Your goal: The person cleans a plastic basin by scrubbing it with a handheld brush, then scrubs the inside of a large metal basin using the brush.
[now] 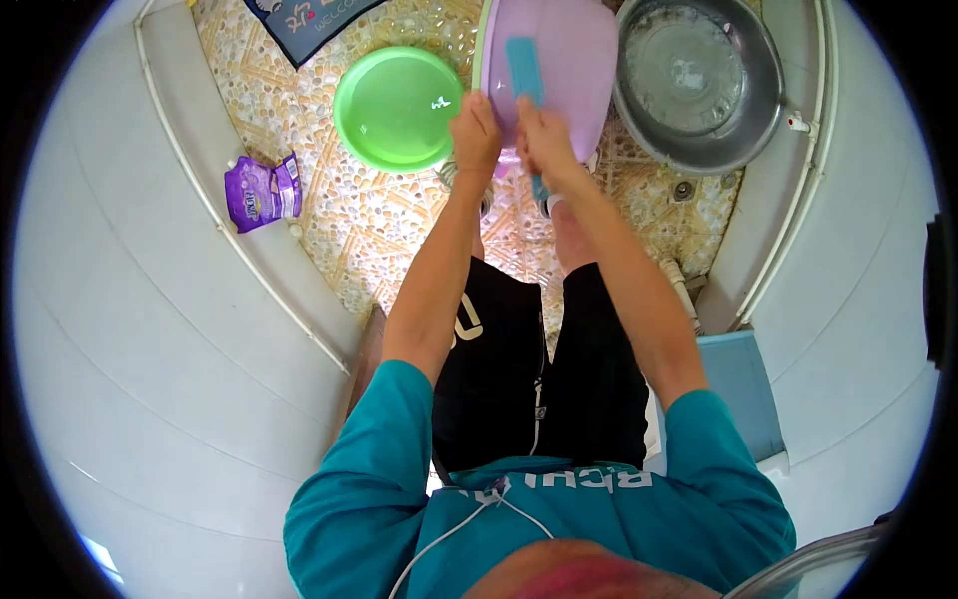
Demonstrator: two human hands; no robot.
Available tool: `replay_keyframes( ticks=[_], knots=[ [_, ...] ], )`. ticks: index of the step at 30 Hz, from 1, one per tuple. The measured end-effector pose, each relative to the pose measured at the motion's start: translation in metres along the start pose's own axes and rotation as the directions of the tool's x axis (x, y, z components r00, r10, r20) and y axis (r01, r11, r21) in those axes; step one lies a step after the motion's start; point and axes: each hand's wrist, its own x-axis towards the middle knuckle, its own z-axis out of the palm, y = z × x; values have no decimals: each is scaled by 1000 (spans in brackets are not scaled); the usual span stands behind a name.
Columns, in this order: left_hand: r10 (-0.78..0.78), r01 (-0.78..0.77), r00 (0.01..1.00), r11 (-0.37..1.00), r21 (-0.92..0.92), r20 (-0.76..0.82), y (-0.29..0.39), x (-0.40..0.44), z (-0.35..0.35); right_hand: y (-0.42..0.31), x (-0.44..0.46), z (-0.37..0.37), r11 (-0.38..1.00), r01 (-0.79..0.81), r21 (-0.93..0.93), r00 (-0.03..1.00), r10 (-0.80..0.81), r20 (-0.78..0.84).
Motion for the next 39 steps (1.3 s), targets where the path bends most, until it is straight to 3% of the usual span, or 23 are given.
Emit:
replay_keyframes(
  ticks=[1, 2, 3, 4, 6, 7, 9, 12, 13, 16, 18, 19, 21, 23, 25, 26, 28, 29, 31, 32, 33, 35, 39],
  knots=[
    [10, -10, 1000, 1000, -5, -3, -2, 1, -2, 28, 1, 8, 1000, 11, 0, 1000, -11, -3],
    [-12, 12, 1000, 1000, -20, -11, -1, 0, -4, 85, -1, 17, 946, 265, -187, 952, -287, -107],
    [-39, 38, 999, 999, -29, -14, -2, -2, -6, 118, -8, 23, 802, 459, -382, 824, -545, -155],
    [-31, 30, 999, 999, -40, -23, -7, -3, -7, 114, -23, 20, 804, 460, -377, 825, -544, -152],
    [-27, 27, 999, 1000, 15, -37, -18, -7, -13, 93, -47, -4, 825, 213, -523, 939, -321, -124],
    [-22, 24, 999, 998, 52, -39, -20, -9, -13, 72, -48, -16, 828, 207, -522, 939, -318, -132],
    [-115, 117, 993, 992, 41, -34, -24, -6, -16, 25, -39, -43, 986, 119, -121, 991, -125, -41],
    [-195, 199, 974, 980, 18, -114, 2, 5, -14, 3, -29, -37, 996, 77, 39, 993, -73, -90],
    [-190, 193, 962, 981, -4, -196, 10, 9, -14, 3, -27, -32, 996, 80, 44, 993, -76, -89],
    [-253, 254, 954, 967, -14, -159, 2, 10, -21, 36, -41, -25, 996, 50, 71, 996, -45, -72],
    [-192, 199, 973, 979, 45, -129, -3, 6, -19, 92, -46, -20, 959, 246, -141, 951, -267, -157],
    [-143, 151, 986, 983, 105, -83, -2, 6, -20, 90, -41, -25, 959, 250, -132, 950, -269, -157],
    [-69, 86, 992, 982, 170, -104, -2, 3, -16, 88, -38, -45, 883, 297, -364, 917, -370, -149],
    [-223, 229, 969, 972, 46, -105, -3, 1, -12, 17, -30, -52, 921, 274, -275, 927, -329, -179],
    [-218, 225, 967, 974, 37, -132, 1, -3, -11, -17, -11, -60, 962, 23, 271, 999, -10, -48],
    [-212, 218, 965, 976, 26, -154, 4, -3, -10, -9, -20, -54, 962, 30, 270, 998, -15, -57],
    [-218, 224, 969, 974, 37, -118, 5, -1, -11, 34, -48, -33, 994, -43, -98, 996, 34, -88],
    [-230, 234, 970, 970, 62, -77, 3, -3, -14, 58, -53, -33, 994, -45, -96, 995, 36, -90],
    [-185, 194, 978, 976, 95, -100, -7, -7, -14, 87, -54, -32, 988, 109, -106, 991, -117, -72],
    [-141, 155, 983, 981, 121, -114, -12, -8, -11, 88, -46, -35, 950, 158, -268, 964, -208, -166],
    [-141, 153, 984, 981, 117, -107, -13, -9, -11, 65, -39, -42, 951, 156, -268, 963, -207, -174],
    [-210, 222, 970, 971, 93, -119, -15, -13, -16, 6, -33, -57, 979, 62, 194, 993, -40, -112],
    [-136, 137, 976, 991, -6, -171, -20, -29, -26, 3, -37, -47, 955, -116, 275, 988, 140, -68]
  ],
)
